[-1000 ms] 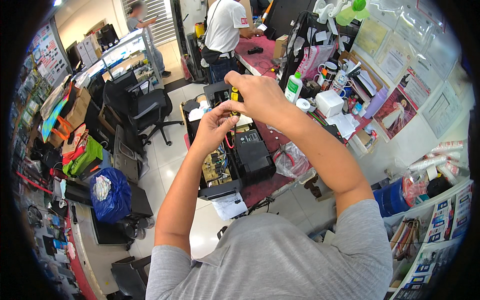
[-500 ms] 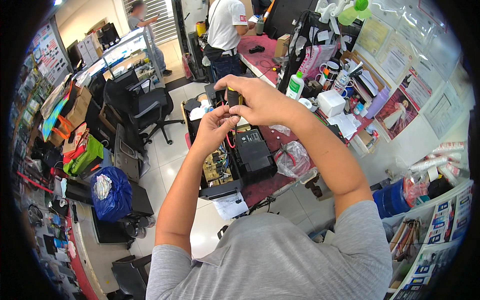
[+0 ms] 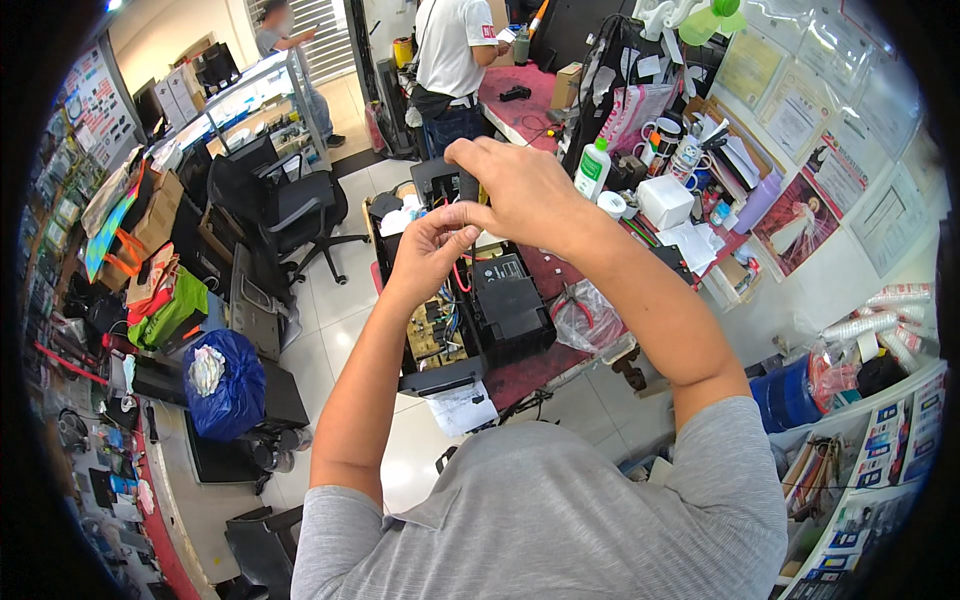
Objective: The person places a black battery into the chassis of an electronic device, fits a black plastic cover over internal components, and uses a screwdriver to tighten a screw inside the casing.
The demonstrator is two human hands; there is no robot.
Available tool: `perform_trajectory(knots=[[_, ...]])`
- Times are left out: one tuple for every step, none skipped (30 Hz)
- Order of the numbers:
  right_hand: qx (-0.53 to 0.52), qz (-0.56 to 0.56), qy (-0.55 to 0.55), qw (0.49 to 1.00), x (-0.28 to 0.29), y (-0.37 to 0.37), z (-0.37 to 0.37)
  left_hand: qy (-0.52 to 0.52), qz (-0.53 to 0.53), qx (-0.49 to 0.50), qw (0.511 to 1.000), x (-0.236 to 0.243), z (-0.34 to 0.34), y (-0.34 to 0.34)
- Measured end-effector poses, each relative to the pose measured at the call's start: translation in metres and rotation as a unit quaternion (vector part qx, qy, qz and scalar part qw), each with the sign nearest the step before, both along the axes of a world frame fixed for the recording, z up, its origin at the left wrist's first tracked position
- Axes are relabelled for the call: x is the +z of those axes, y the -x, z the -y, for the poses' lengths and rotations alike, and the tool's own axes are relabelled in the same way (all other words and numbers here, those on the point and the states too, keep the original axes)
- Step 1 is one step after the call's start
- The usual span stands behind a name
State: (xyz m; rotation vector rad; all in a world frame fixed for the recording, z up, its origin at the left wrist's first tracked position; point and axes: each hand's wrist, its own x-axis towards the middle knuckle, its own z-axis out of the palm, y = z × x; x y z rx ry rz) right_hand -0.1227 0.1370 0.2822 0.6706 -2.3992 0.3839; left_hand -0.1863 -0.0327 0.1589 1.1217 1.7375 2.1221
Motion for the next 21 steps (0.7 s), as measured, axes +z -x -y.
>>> perform_trajectory(knots=[[0.033,-0.045,0.027,0.998,-0.003,0.001,0.001,0.015,0.019,0.007,1.0,-0.003,0.004,0.002],[0.067,-0.01,0.038,0.997,-0.004,0.002,-0.002,0.012,0.018,-0.002,1.0,-0.003,0.003,0.001],[0.1,0.025,0.05,0.993,-0.004,0.005,-0.007,0.009,0.017,-0.011,1.0,-0.002,0.001,-0.001],[0.133,0.06,0.062,0.987,-0.004,0.007,-0.01,0.006,0.017,-0.019,1.0,0.001,0.0,-0.002],[0.072,0.065,0.031,0.995,-0.004,0.007,-0.008,-0.005,0.006,-0.025,1.0,0.004,0.0,-0.005],[0.01,0.069,-0.001,0.998,-0.003,0.006,-0.006,-0.015,-0.004,-0.03,0.999,0.009,-0.001,-0.007],[-0.051,0.074,-0.033,0.995,-0.001,0.005,-0.003,-0.025,-0.015,-0.036,0.999,0.011,-0.002,-0.006],[-0.059,0.089,-0.037,0.994,0.003,0.0,0.0,-0.022,-0.019,-0.025,0.999,0.01,-0.003,-0.003],[-0.014,0.047,-0.01,0.999,-0.002,0.001,0.0,-0.013,-0.006,-0.014,1.0,0.009,0.0,-0.003],[0.03,0.004,0.017,0.999,-0.009,0.003,-0.002,-0.006,0.004,-0.011,1.0,0.008,0.001,-0.005],[0.075,-0.042,0.043,0.995,-0.01,0.005,-0.002,0.0,0.01,-0.008,1.0,0.013,0.001,-0.008],[0.082,0.001,0.05,0.995,-0.008,0.005,-0.005,-0.003,0.009,-0.011,1.0,0.01,0.001,-0.007],[0.086,0.046,0.059,0.994,-0.006,0.004,-0.006,-0.005,0.009,-0.014,1.0,0.006,0.0,-0.006],[0.058,0.037,0.03,0.997,-0.006,0.004,-0.007,-0.007,0.007,-0.017,1.0,0.006,0.0,-0.006],[0.029,0.027,0.0,0.999,-0.004,0.003,-0.007,-0.01,-0.005,-0.017,1.0,0.007,-0.001,-0.006],[-0.03,0.062,-0.015,0.997,-0.003,0.002,-0.004,-0.014,-0.017,-0.017,1.0,0.008,-0.002,-0.006],[-0.027,0.037,-0.009,0.999,-0.003,0.001,0.0,-0.017,-0.03,-0.016,0.999,0.01,-0.002,-0.005],[-0.023,0.012,-0.003,1.0,-0.004,-0.001,0.004,-0.009,-0.027,-0.011,1.0,0.008,0.0,-0.003],[-0.02,-0.014,0.003,1.0,-0.005,-0.002,0.007,0.0,-0.024,-0.006,1.0,0.003,0.004,0.001],[0.03,0.006,0.033,0.999,-0.006,0.0,0.005,0.008,-0.02,-0.004,1.0,0.002,0.004,0.001],[0.08,0.025,0.064,0.994,-0.007,0.003,0.001,0.003,-0.01,-0.005,1.0,0.002,0.003,0.0]])
